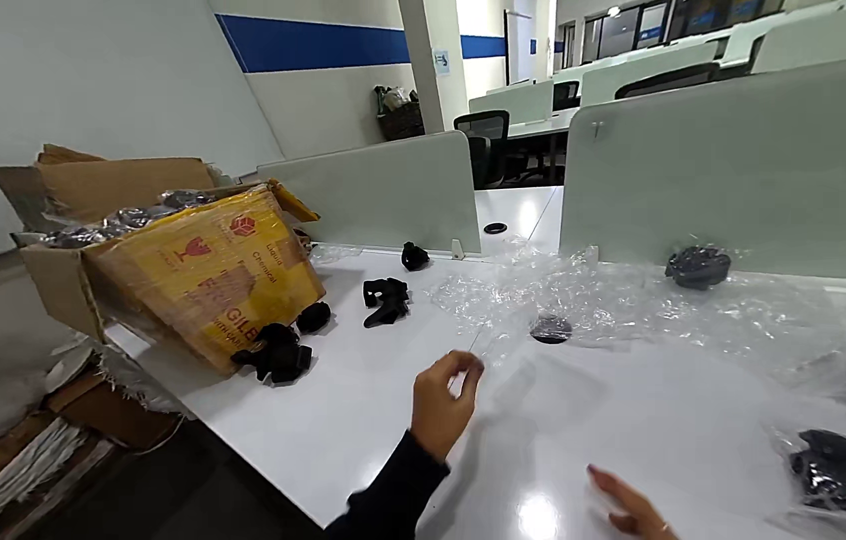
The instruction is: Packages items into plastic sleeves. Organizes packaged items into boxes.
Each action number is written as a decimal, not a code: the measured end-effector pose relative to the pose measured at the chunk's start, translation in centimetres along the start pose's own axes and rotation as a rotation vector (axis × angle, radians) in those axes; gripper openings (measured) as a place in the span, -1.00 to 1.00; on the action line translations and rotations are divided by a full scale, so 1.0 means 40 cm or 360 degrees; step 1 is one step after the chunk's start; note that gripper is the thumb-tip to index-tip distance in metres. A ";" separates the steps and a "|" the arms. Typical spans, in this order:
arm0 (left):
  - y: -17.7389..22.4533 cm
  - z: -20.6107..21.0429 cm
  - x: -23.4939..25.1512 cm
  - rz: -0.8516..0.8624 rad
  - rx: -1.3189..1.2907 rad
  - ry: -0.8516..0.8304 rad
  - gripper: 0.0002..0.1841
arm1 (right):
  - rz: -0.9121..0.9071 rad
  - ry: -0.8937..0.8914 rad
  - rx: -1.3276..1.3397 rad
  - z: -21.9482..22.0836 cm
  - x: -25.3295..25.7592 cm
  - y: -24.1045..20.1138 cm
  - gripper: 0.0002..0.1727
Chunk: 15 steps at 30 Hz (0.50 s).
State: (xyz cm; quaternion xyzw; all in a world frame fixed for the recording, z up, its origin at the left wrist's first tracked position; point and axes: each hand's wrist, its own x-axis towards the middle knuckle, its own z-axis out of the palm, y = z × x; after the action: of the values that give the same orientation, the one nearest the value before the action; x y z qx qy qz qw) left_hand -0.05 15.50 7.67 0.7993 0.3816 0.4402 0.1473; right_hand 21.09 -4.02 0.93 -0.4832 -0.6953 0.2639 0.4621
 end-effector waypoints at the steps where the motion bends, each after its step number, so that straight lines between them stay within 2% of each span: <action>1: 0.039 -0.029 -0.041 -0.0100 -0.0283 -0.0046 -0.81 | 0.0091 0.0152 0.0095 -0.008 0.004 0.001 -0.08; 4: 0.149 -0.093 -0.160 -0.0425 -0.0959 -0.0268 -0.84 | 0.0268 0.0384 0.0480 -0.002 0.008 -0.008 0.15; 6: 0.196 -0.113 -0.224 -0.0612 -0.1182 -0.0400 -0.85 | 0.0331 0.0363 0.0779 0.015 0.002 -0.026 0.20; 7: 0.211 -0.116 -0.249 -0.0690 -0.1258 -0.0449 -0.84 | 0.0380 0.0317 0.0908 0.017 -0.001 -0.041 0.12; 8: 0.221 -0.118 -0.270 -0.0751 -0.1309 -0.0477 -0.83 | 0.0449 0.0289 0.1003 0.016 -0.002 -0.058 -0.07; 10: 0.227 -0.119 -0.303 -0.0821 -0.1295 -0.0412 -0.83 | 0.0560 0.0396 0.1042 0.016 -0.001 -0.075 -0.57; 11: 0.226 -0.118 -0.315 -0.0845 -0.1244 -0.0334 -0.83 | 0.0552 0.0500 0.0997 0.015 0.001 -0.069 -0.70; 13: 0.221 -0.116 -0.332 -0.0951 -0.1207 -0.0233 -0.83 | 0.0469 0.0731 0.0876 0.010 0.008 -0.045 -0.73; 15: 0.223 -0.108 -0.348 -0.1093 -0.1255 -0.0207 -0.82 | 0.0278 0.0876 0.0600 0.009 0.009 -0.020 -0.58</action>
State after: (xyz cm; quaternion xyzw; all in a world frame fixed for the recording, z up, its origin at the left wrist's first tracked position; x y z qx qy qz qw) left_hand -3.78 -1.16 7.00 0.5378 0.4170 0.4263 0.5960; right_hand 20.37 -3.97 1.57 -0.4999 -0.4395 0.2859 0.6893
